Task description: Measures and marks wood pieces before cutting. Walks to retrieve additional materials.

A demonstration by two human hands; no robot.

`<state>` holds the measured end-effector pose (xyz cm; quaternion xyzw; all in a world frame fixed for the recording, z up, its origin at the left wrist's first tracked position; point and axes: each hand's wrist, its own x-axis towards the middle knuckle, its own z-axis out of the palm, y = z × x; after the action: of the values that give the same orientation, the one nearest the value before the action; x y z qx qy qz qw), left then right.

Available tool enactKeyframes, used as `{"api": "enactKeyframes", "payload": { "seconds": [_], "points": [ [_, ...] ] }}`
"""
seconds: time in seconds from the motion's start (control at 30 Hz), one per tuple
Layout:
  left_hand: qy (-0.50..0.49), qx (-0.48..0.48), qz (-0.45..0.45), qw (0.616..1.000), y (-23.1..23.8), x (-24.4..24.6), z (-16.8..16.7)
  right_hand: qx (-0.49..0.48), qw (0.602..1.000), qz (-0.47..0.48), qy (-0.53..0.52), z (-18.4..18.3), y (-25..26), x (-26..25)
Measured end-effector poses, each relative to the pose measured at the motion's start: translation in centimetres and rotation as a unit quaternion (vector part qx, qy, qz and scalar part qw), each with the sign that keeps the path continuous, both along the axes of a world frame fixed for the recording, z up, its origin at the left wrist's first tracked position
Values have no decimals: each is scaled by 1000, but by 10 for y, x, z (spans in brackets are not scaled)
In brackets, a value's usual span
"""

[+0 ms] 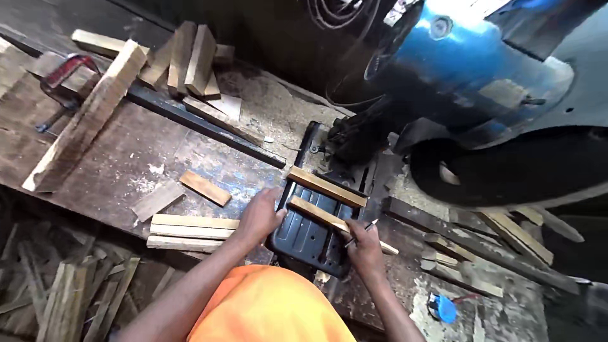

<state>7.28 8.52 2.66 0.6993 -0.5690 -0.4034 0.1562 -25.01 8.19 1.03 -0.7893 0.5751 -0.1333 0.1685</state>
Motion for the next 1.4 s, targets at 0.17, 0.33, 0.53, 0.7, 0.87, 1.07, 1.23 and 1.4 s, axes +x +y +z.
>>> {"api": "enactKeyframes", "payload": {
  "seconds": [0.17, 0.33, 0.53, 0.7, 0.87, 1.07, 1.23, 1.4],
  "points": [
    [1, 9, 11, 1000, -29, 1, -20, -17, 1000, 2, 10, -6, -24, 19],
    [1, 2, 23, 1000, -42, -1, -23, -38, 999, -3, 4, -18, -28, 26],
    [-11, 10, 28, 999, -51, 0, -22, -68, 997, -21, 1, -24, -31, 30],
    [-16, -6, 26, 1000, -56, -1, -24, -79, 996, -26, 8, -27, -34, 29],
    [-23, -13, 34, 999, -58, -4, -27, -100, 994, -31, 11, -30, -37, 29],
    [-25, -3, 35, 999, -59, -5, -26, -119, 992, -26, 17, -32, -39, 29],
    [-25, -27, 41, 998, -58, -6, -30, -130, 991, -26, 19, -35, -39, 27],
    [-22, -28, 54, 998, -56, -6, -29, -121, 992, -35, 17, -30, -44, 29]
  ]
}}
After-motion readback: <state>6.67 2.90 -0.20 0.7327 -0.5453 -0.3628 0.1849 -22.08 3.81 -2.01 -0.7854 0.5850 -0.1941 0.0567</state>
